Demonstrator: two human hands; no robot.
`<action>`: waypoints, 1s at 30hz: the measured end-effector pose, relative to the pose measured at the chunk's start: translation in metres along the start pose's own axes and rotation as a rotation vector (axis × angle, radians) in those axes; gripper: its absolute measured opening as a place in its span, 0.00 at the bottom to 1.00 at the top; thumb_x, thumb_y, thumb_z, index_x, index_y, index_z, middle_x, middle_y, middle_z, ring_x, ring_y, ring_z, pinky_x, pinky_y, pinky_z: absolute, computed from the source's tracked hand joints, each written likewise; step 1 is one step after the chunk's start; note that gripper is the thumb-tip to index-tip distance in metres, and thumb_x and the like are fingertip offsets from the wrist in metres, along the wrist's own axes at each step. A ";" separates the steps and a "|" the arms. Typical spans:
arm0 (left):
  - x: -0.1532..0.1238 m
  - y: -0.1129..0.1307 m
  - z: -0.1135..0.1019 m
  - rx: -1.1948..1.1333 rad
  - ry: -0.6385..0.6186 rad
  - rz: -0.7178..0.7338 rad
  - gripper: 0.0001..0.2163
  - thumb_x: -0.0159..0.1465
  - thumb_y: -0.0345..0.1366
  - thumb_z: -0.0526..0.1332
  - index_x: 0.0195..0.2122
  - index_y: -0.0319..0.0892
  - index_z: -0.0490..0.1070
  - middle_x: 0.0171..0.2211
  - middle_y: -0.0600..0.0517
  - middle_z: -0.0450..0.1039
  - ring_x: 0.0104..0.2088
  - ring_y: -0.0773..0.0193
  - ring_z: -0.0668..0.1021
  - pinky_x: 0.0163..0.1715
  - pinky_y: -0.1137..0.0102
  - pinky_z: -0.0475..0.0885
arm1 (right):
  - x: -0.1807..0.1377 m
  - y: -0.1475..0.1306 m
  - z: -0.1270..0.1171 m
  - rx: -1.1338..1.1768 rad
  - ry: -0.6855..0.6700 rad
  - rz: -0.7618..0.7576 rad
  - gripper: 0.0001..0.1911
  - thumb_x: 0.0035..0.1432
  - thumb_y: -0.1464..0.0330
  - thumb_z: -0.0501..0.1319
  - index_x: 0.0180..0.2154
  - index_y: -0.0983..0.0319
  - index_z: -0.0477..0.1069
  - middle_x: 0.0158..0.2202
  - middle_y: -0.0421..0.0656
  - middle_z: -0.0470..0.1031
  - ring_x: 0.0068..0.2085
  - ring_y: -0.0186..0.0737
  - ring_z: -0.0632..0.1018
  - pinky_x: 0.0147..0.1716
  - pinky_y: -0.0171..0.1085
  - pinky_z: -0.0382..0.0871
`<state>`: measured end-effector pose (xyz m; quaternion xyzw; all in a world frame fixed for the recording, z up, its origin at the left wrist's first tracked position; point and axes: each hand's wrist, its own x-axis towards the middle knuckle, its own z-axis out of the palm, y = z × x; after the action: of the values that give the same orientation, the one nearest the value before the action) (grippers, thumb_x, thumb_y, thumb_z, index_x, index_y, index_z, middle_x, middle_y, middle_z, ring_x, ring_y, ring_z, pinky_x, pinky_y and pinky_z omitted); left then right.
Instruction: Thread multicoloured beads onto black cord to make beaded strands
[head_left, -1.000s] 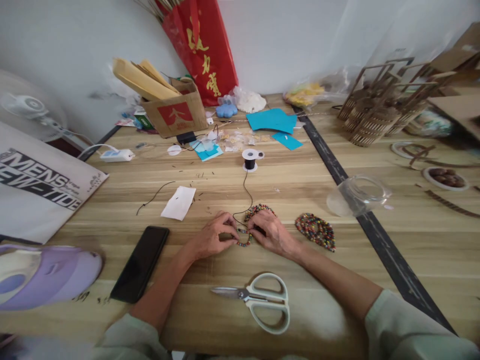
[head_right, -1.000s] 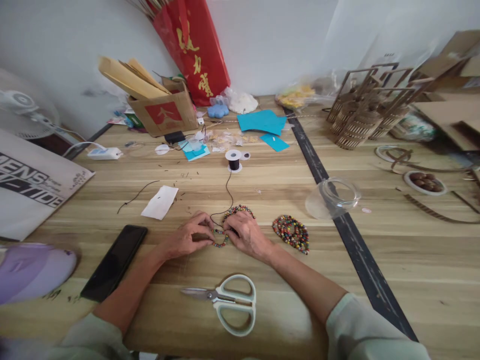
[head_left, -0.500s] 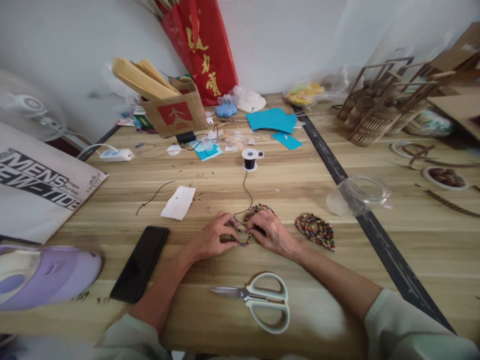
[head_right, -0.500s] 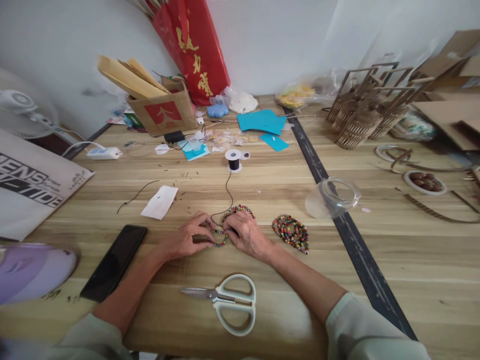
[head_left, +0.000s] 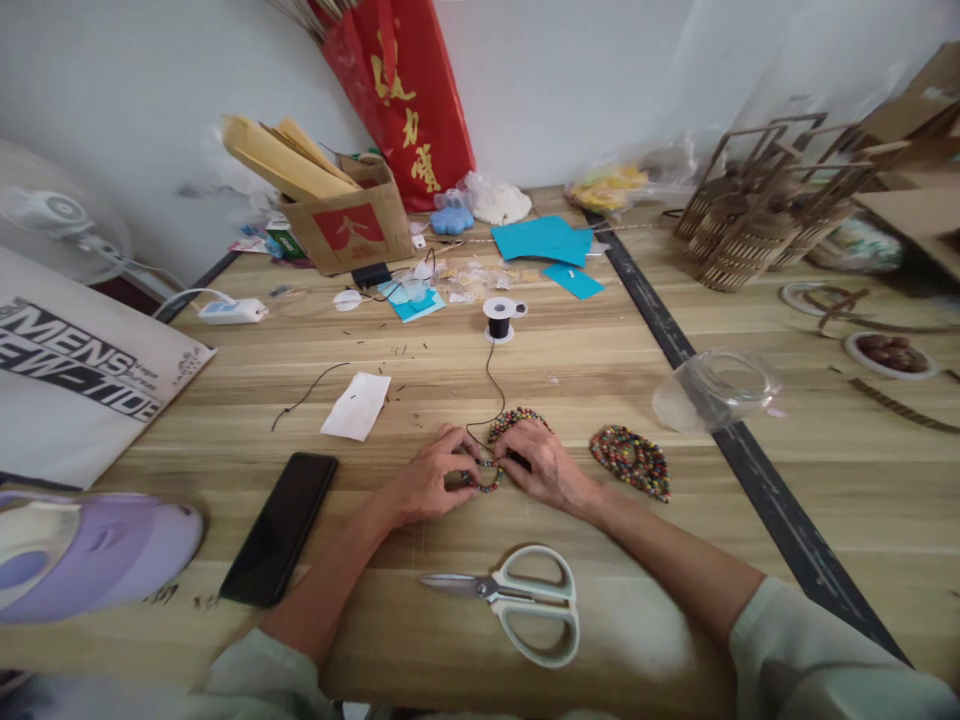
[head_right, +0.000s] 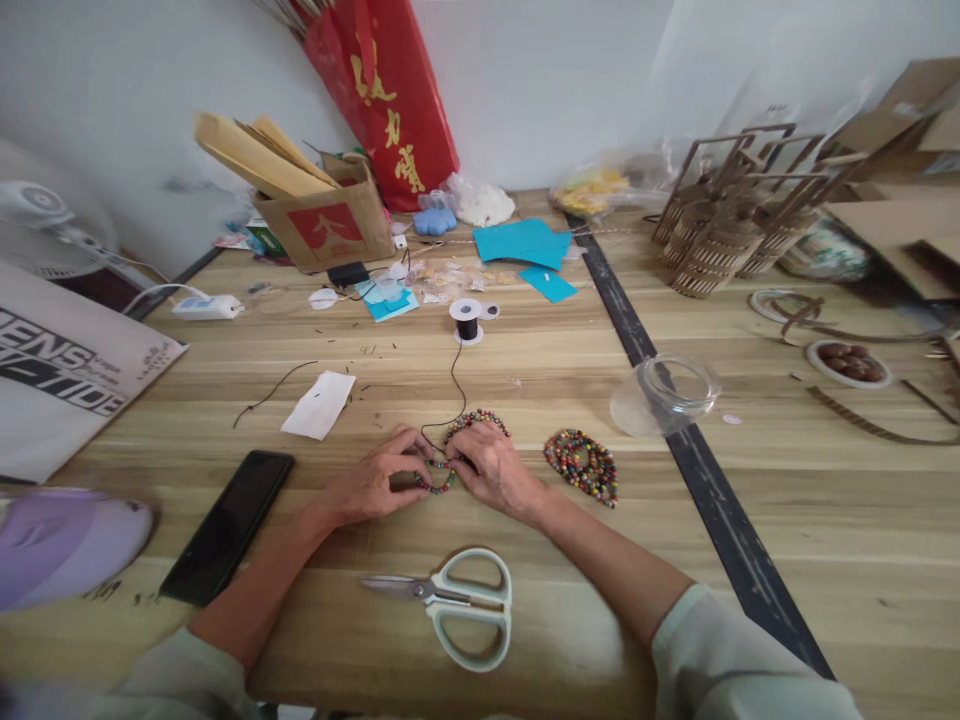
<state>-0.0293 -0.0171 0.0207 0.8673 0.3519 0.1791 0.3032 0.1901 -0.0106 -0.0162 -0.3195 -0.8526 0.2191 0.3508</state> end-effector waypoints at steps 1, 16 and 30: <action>0.000 0.000 0.001 0.002 0.004 0.001 0.02 0.57 0.29 0.66 0.30 0.42 0.75 0.42 0.48 0.68 0.48 0.58 0.70 0.51 0.62 0.67 | 0.000 0.000 0.000 -0.001 -0.001 0.001 0.05 0.60 0.76 0.57 0.34 0.61 0.67 0.31 0.44 0.72 0.35 0.42 0.71 0.39 0.40 0.62; 0.003 0.005 0.011 0.051 0.051 0.024 0.02 0.56 0.28 0.66 0.30 0.42 0.74 0.39 0.48 0.68 0.46 0.59 0.70 0.49 0.63 0.67 | 0.001 -0.002 -0.001 -0.018 -0.034 0.041 0.06 0.59 0.77 0.58 0.33 0.61 0.68 0.31 0.43 0.73 0.36 0.42 0.71 0.40 0.40 0.61; 0.007 0.010 0.022 0.112 0.121 0.035 0.04 0.56 0.32 0.67 0.32 0.41 0.73 0.38 0.48 0.69 0.44 0.58 0.69 0.48 0.62 0.67 | 0.001 0.000 0.001 -0.001 -0.011 0.036 0.06 0.58 0.77 0.58 0.33 0.60 0.67 0.32 0.43 0.74 0.36 0.42 0.71 0.39 0.40 0.62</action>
<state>-0.0080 -0.0266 0.0112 0.8765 0.3640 0.2164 0.2291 0.1893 -0.0099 -0.0166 -0.3336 -0.8487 0.2267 0.3419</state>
